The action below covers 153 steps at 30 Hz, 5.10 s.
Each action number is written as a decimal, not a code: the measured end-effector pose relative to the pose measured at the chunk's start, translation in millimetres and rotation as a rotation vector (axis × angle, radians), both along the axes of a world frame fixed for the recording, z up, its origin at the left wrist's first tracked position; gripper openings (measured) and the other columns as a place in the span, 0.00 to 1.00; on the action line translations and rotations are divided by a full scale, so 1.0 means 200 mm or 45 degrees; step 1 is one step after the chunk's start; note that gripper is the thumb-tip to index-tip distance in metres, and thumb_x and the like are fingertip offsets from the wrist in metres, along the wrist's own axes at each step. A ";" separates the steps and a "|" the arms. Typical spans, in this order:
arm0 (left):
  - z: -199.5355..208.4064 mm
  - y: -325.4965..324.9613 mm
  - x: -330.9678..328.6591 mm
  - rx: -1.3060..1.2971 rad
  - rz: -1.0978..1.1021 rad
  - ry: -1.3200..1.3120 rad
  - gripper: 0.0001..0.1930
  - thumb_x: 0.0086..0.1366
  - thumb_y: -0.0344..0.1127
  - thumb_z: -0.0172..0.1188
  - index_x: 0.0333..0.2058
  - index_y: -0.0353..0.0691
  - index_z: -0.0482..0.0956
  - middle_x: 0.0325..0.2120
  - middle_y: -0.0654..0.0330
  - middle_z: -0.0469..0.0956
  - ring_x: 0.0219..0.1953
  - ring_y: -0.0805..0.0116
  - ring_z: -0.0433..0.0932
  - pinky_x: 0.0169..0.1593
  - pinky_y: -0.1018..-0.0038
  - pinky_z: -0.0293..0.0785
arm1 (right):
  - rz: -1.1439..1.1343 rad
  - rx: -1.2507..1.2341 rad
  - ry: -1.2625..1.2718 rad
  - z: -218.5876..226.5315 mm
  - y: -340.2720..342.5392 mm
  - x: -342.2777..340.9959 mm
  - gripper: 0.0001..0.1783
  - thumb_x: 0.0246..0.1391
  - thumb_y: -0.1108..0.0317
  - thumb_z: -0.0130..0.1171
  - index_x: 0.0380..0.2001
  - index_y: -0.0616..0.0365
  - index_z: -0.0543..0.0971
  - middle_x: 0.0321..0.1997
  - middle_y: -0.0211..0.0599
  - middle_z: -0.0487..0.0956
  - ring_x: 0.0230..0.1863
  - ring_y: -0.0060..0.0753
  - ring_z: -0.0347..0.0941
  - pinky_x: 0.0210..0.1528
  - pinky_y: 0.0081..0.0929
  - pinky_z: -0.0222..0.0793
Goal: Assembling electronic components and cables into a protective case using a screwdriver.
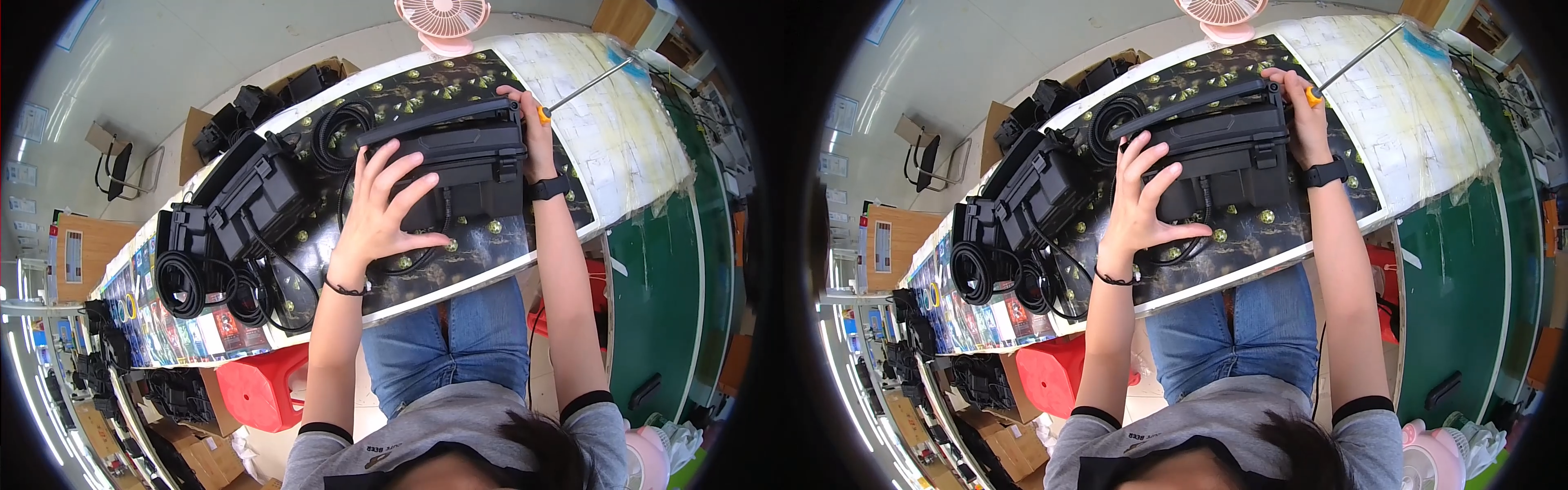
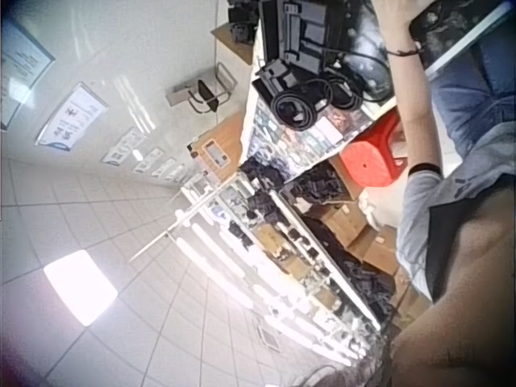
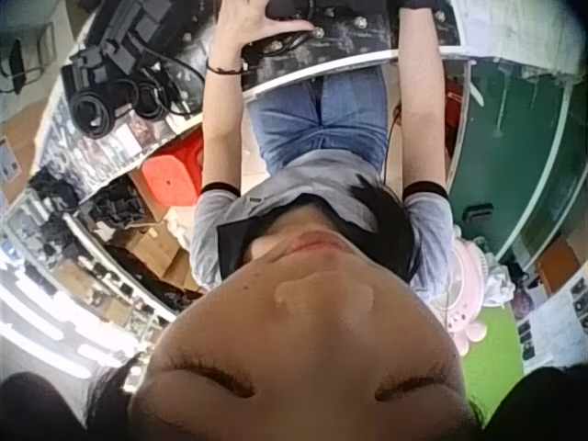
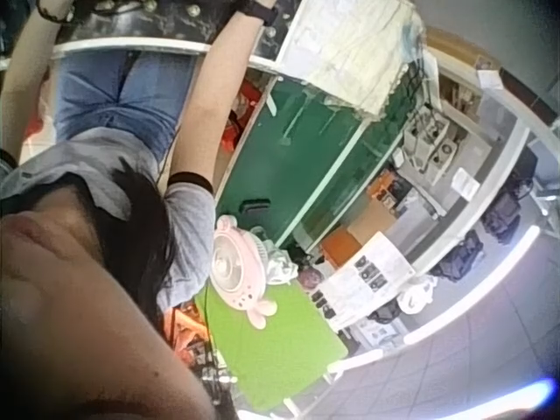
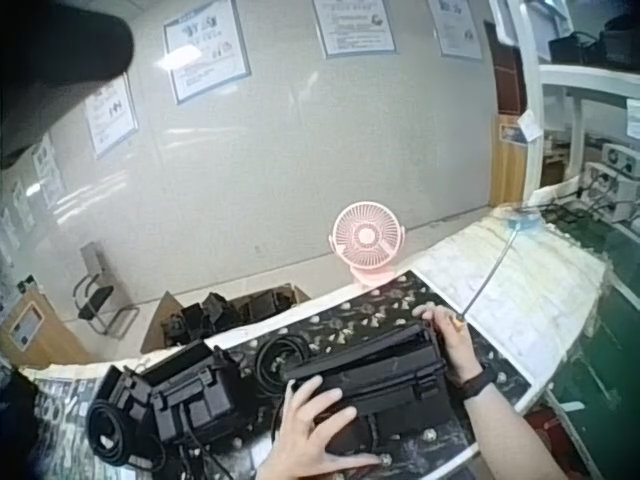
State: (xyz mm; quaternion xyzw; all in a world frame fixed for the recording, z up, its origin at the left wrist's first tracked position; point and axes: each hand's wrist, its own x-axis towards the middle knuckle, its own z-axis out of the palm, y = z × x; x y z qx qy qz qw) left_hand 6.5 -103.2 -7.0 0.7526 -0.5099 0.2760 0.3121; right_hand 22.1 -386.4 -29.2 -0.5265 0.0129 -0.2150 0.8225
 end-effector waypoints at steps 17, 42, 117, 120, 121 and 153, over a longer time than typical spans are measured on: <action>-0.05 -0.03 0.09 -0.327 0.071 0.093 0.32 0.38 0.46 0.79 0.44 0.45 0.80 0.48 0.60 0.80 0.60 0.47 0.70 0.64 0.47 0.61 | -0.461 -1.094 -0.010 0.16 0.20 -0.41 0.10 0.62 0.63 0.57 0.39 0.58 0.80 0.49 0.34 0.72 0.42 0.25 0.71 0.42 0.24 0.68; -0.01 -0.06 0.08 -0.237 0.160 -0.025 0.33 0.38 0.45 0.79 0.44 0.39 0.78 0.47 0.54 0.79 0.56 0.45 0.73 0.60 0.53 0.67 | -0.502 -2.080 -0.036 0.39 0.34 -0.44 0.32 0.57 0.62 0.60 0.62 0.62 0.66 0.65 0.45 0.67 0.67 0.49 0.62 0.68 0.42 0.55; -0.17 -0.06 0.07 -0.570 -0.016 0.928 0.42 0.54 0.41 0.66 0.65 0.45 0.56 0.69 0.45 0.35 0.70 0.52 0.43 0.69 0.59 0.44 | -0.127 -0.993 0.343 -0.05 0.62 -1.01 0.21 0.65 0.69 0.50 0.60 0.57 0.67 0.32 0.39 0.75 0.24 0.35 0.73 0.26 0.28 0.69; -0.17 -0.06 0.07 -0.612 -0.061 0.981 0.41 0.54 0.40 0.66 0.65 0.44 0.56 0.69 0.45 0.36 0.70 0.53 0.43 0.69 0.59 0.44 | 0.453 -0.052 0.582 -0.01 0.59 -1.04 0.20 0.70 0.62 0.43 0.60 0.58 0.65 0.28 0.31 0.69 0.17 0.19 0.63 0.20 0.18 0.62; -0.17 -0.06 0.08 -0.594 -0.038 0.953 0.41 0.54 0.40 0.66 0.65 0.44 0.56 0.69 0.45 0.36 0.70 0.54 0.43 0.69 0.59 0.44 | 0.547 0.237 0.574 0.00 0.57 -1.04 0.21 0.70 0.59 0.42 0.60 0.58 0.65 0.26 0.28 0.66 0.16 0.15 0.59 0.18 0.15 0.59; -0.19 -0.05 0.08 -0.650 -0.150 1.006 0.41 0.54 0.34 0.65 0.65 0.45 0.55 0.69 0.52 0.35 0.70 0.57 0.45 0.69 0.59 0.47 | -0.002 -0.551 0.528 -0.08 0.89 -1.03 0.21 0.67 0.70 0.46 0.62 0.56 0.66 0.26 0.24 0.68 0.23 0.13 0.62 0.25 0.15 0.60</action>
